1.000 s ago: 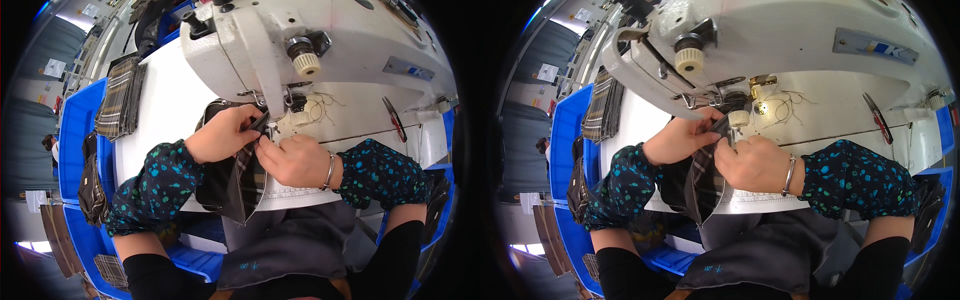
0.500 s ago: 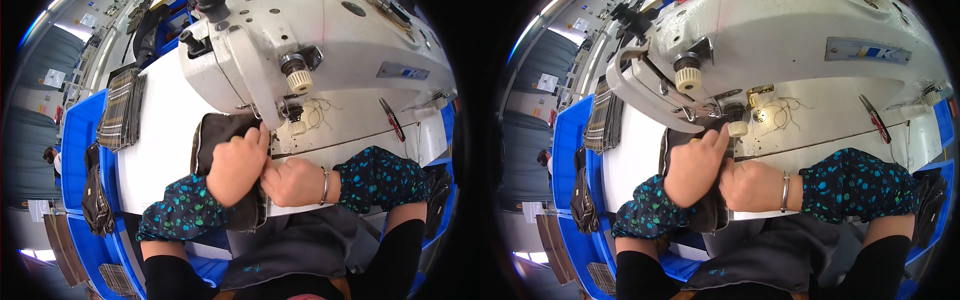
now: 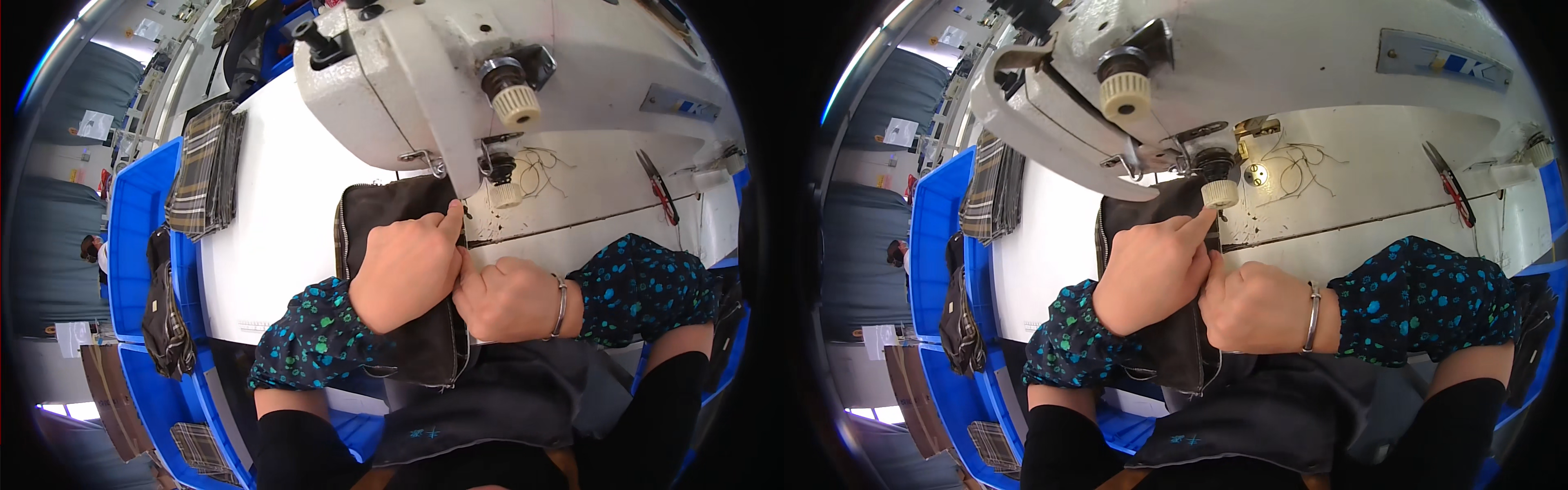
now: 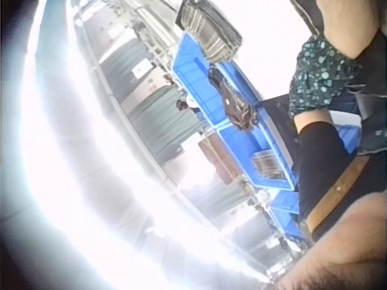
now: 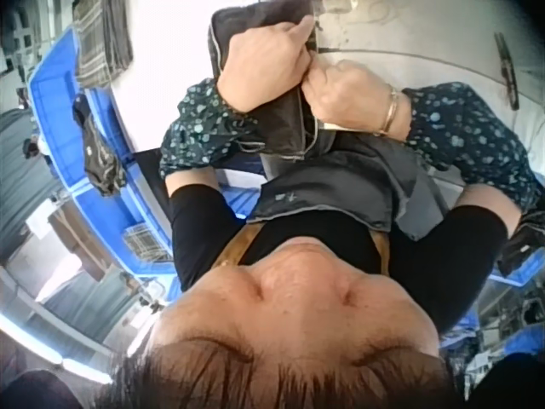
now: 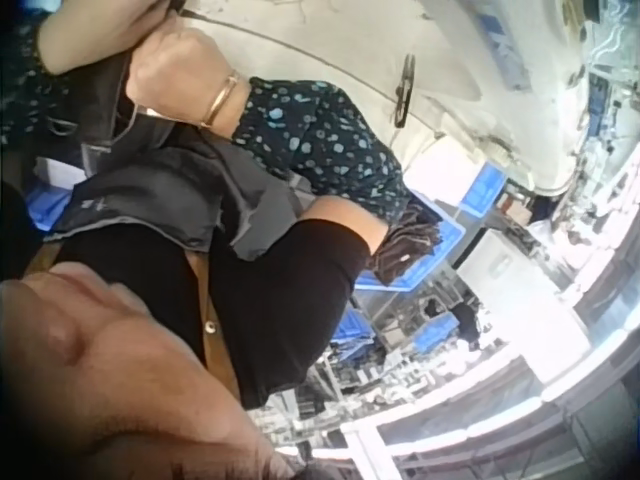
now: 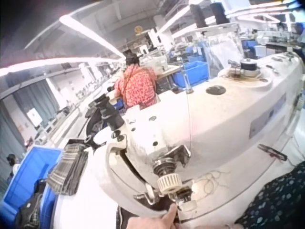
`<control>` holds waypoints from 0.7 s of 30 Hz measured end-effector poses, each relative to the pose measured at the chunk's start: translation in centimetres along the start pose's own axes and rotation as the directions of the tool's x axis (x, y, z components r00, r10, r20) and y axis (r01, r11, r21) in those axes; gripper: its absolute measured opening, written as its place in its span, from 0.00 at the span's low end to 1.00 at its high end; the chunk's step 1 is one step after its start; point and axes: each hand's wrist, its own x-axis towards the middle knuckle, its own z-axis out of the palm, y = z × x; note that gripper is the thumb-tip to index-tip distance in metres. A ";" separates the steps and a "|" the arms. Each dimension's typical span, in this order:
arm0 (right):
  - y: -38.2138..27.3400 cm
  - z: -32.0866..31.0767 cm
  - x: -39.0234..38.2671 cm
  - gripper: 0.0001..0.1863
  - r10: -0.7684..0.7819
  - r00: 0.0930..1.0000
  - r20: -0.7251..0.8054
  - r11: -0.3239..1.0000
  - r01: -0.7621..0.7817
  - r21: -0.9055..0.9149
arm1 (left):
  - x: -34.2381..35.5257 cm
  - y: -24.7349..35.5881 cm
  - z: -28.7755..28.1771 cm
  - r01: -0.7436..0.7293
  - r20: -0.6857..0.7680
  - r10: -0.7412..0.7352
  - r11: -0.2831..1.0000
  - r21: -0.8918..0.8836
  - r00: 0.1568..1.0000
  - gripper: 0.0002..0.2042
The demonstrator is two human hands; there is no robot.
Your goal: The person sews a zipper onto a dark fabric pouch using an industrial sewing machine. They repeatedly pick up a pouch from a blue bin, align the zipper, and stitch it in place. After sewing, the person places the finished pouch into a bin and retrieves another one to continue the process.
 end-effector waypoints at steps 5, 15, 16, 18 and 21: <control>1.2 0.4 0.4 0.16 0.062 0.997 -0.037 0.998 -0.062 -0.002 | 0.7 -0.5 0.4 0.032 -0.080 -0.033 0.999 -0.009 0.996 0.13; -1.2 -1.8 -0.3 0.19 0.089 0.993 0.081 0.996 -0.089 -0.008 | -2.2 1.2 -1.2 -0.107 -0.059 0.108 0.994 0.026 0.992 0.16; -1.6 -2.0 -0.4 0.20 0.083 0.993 0.083 0.996 -0.086 0.035 | -2.5 1.5 -1.3 -0.097 -0.048 0.098 0.995 0.031 0.994 0.16; -1.9 -2.2 -0.6 0.21 0.067 0.996 0.065 0.992 -0.073 0.103 | -3.0 1.7 -1.1 -0.101 -0.059 0.102 0.995 0.028 0.993 0.15; -2.0 -2.3 -0.7 0.21 0.050 0.998 0.030 0.989 -0.054 0.140 | -3.4 2.0 -0.8 -0.113 -0.085 0.116 0.993 0.044 0.990 0.15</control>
